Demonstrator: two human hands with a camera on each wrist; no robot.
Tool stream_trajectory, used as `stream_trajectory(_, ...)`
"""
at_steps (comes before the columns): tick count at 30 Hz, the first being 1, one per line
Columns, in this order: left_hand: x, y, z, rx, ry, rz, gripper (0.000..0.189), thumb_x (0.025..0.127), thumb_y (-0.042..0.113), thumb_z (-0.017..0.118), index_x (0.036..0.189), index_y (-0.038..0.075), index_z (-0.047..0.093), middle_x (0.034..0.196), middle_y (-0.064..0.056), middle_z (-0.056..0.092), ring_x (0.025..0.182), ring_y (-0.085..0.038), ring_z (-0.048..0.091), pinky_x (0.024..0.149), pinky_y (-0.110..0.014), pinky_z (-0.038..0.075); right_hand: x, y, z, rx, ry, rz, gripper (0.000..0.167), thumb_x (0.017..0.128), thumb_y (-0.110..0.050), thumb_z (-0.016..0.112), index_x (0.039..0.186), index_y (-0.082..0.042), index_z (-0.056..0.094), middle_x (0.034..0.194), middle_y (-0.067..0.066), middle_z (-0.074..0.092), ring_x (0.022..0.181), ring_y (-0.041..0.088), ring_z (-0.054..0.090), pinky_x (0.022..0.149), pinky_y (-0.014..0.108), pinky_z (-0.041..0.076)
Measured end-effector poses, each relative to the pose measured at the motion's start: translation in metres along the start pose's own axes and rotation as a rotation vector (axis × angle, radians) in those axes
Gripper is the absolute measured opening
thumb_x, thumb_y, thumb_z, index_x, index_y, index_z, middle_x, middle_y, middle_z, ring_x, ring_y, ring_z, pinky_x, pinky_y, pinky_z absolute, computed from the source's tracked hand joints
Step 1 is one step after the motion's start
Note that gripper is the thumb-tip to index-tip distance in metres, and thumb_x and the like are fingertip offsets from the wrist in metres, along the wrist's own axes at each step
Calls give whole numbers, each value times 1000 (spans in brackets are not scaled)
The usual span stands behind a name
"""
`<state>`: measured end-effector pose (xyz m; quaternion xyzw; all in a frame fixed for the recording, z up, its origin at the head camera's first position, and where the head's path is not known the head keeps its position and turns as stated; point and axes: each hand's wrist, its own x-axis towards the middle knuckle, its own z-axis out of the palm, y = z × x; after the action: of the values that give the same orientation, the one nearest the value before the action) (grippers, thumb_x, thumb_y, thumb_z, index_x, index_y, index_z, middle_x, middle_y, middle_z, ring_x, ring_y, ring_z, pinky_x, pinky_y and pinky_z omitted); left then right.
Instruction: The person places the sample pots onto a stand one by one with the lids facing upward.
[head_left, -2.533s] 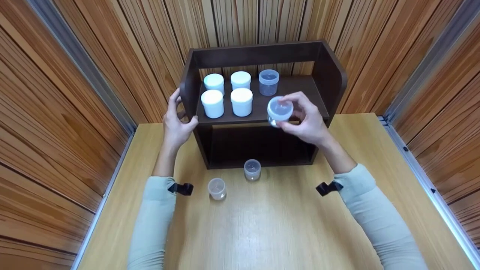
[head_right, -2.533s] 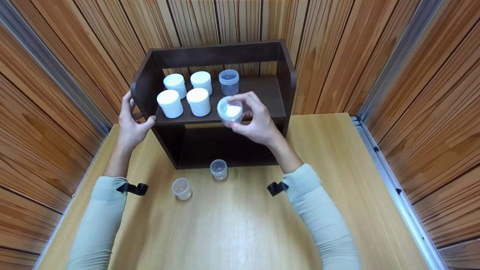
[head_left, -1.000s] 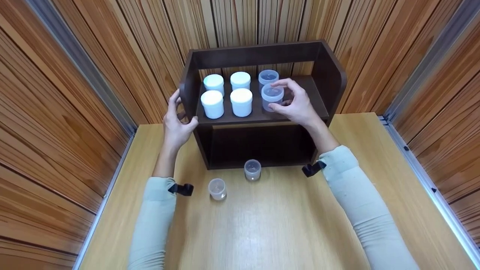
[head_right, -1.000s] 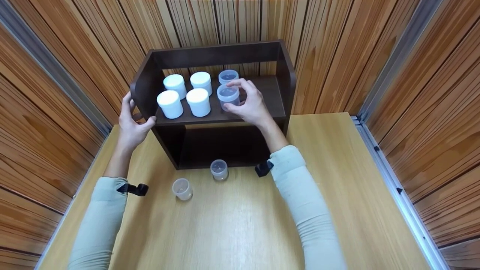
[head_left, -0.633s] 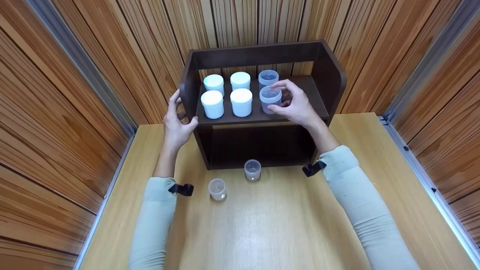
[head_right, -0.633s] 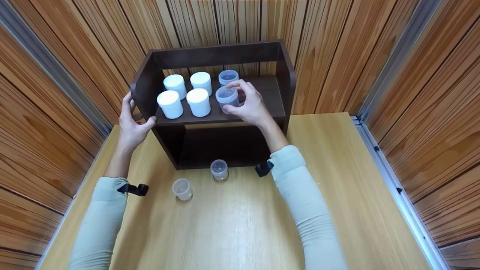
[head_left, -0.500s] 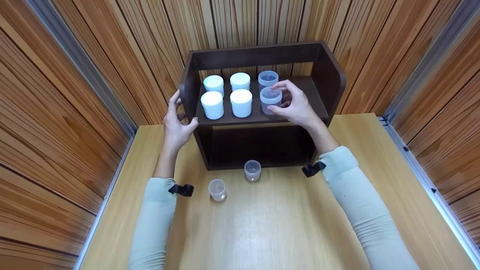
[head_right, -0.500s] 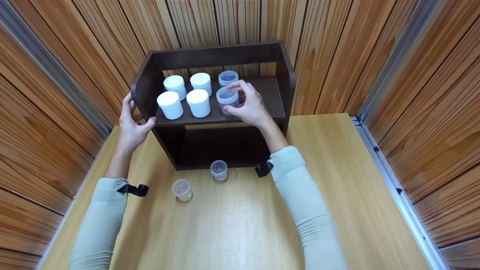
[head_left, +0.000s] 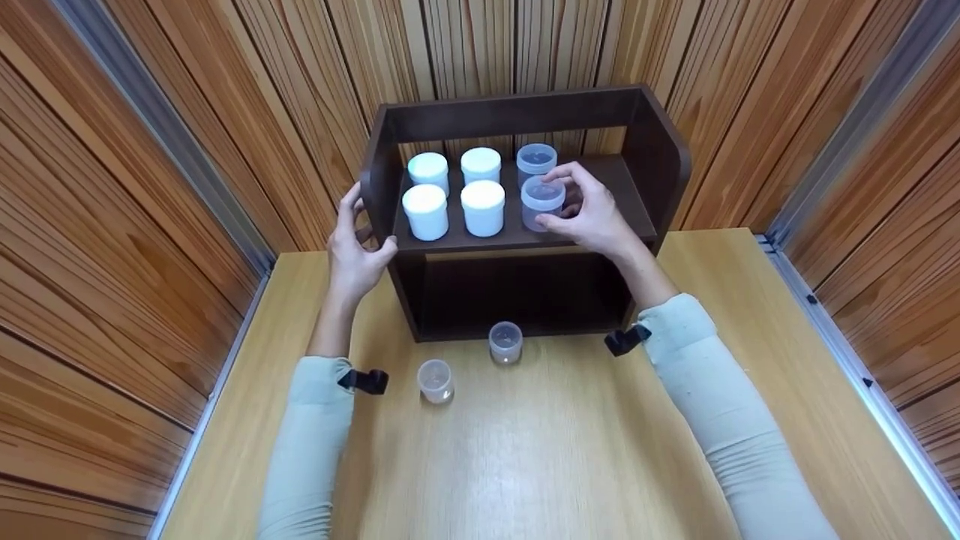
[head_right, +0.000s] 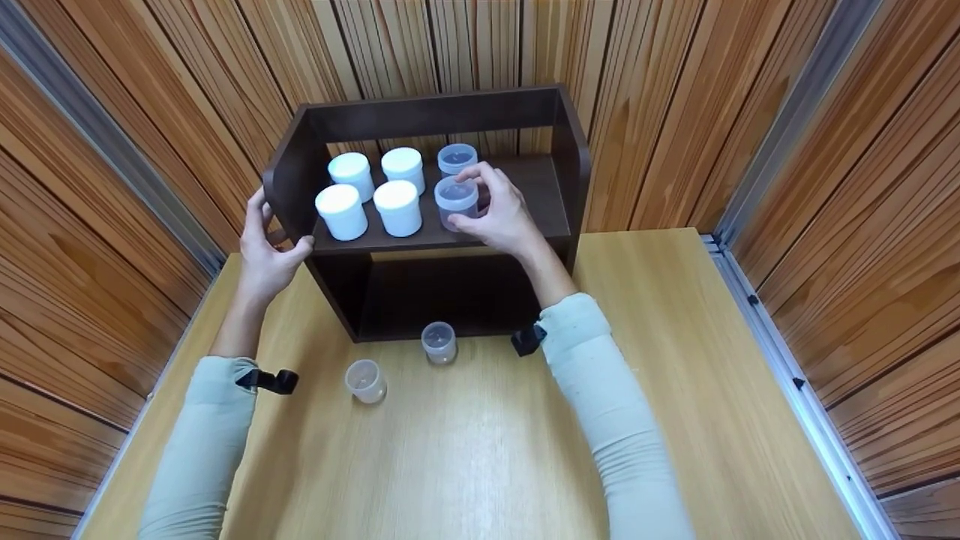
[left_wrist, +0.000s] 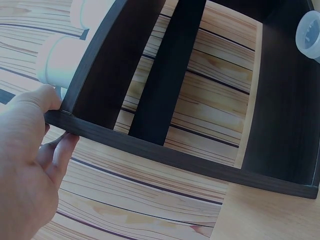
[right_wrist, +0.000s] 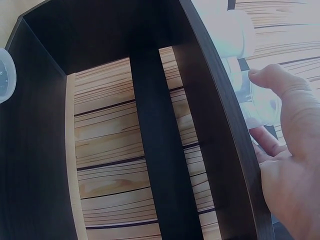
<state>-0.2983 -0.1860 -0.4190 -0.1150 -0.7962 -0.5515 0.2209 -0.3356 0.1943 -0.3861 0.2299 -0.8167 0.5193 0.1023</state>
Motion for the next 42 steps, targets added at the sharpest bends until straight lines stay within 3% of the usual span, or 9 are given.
stream_trajectory(9, 0, 0, 1, 12, 7, 5, 86, 93, -4, 71, 171, 12, 39, 166, -24, 54, 153, -46, 60, 108, -62, 65, -2, 1, 0, -17, -10, 8, 63, 92, -3, 88, 147, -2, 57, 143, 22, 66, 112, 24, 69, 89, 19, 57)
stream_trajectory(15, 0, -1, 1, 20, 9, -4, 87, 92, -5, 72, 171, 11, 39, 165, -25, 55, 147, -48, 65, 103, -60, 68, -8, 0, 1, -58, 31, 2, 71, 91, -6, 91, 153, -4, 56, 145, 21, 62, 122, 31, 69, 92, 21, 59)
stream_trajectory(22, 0, 0, -1, 16, 1, -10, 87, 94, -4, 72, 172, 14, 38, 167, -24, 52, 154, -46, 58, 111, -65, 63, -19, -5, 1, -24, 90, 18, 72, 93, -6, 90, 156, -6, 55, 146, 20, 58, 133, 30, 66, 105, 46, 66)
stream_trajectory(25, 0, 1, -2, 21, -1, -15, 87, 95, -4, 72, 172, 15, 37, 168, -23, 51, 156, -45, 56, 114, -64, 62, -24, -5, 1, 33, 111, 29, 75, 93, -3, 88, 159, -4, 53, 153, 21, 58, 138, 36, 68, 112, 56, 63)
stream_trajectory(31, 0, 0, -1, 16, 3, -8, 86, 94, -4, 71, 171, 14, 38, 168, -24, 52, 157, -45, 56, 117, -65, 59, -35, -3, -1, 113, 127, 18, 81, 93, 0, 88, 163, -3, 47, 168, 23, 52, 157, 43, 54, 121, 65, 56)
stream_trajectory(37, 1, -1, 0, 7, 3, 0, 85, 94, -4, 71, 171, 14, 39, 168, -23, 52, 160, -43, 53, 120, -65, 57, -49, -3, -4, 143, 151, 2, 81, 92, 1, 88, 163, -2, 49, 168, 23, 52, 158, 43, 53, 123, 60, 56)
stream_trajectory(42, 2, -1, 1, 5, 17, 12, 86, 92, -4, 70, 170, 11, 40, 163, -23, 56, 154, -43, 60, 117, -62, 60, -62, -5, -8, 169, 144, -6, 83, 90, 2, 88, 164, -1, 50, 170, 18, 55, 161, 42, 51, 122, 37, 56)
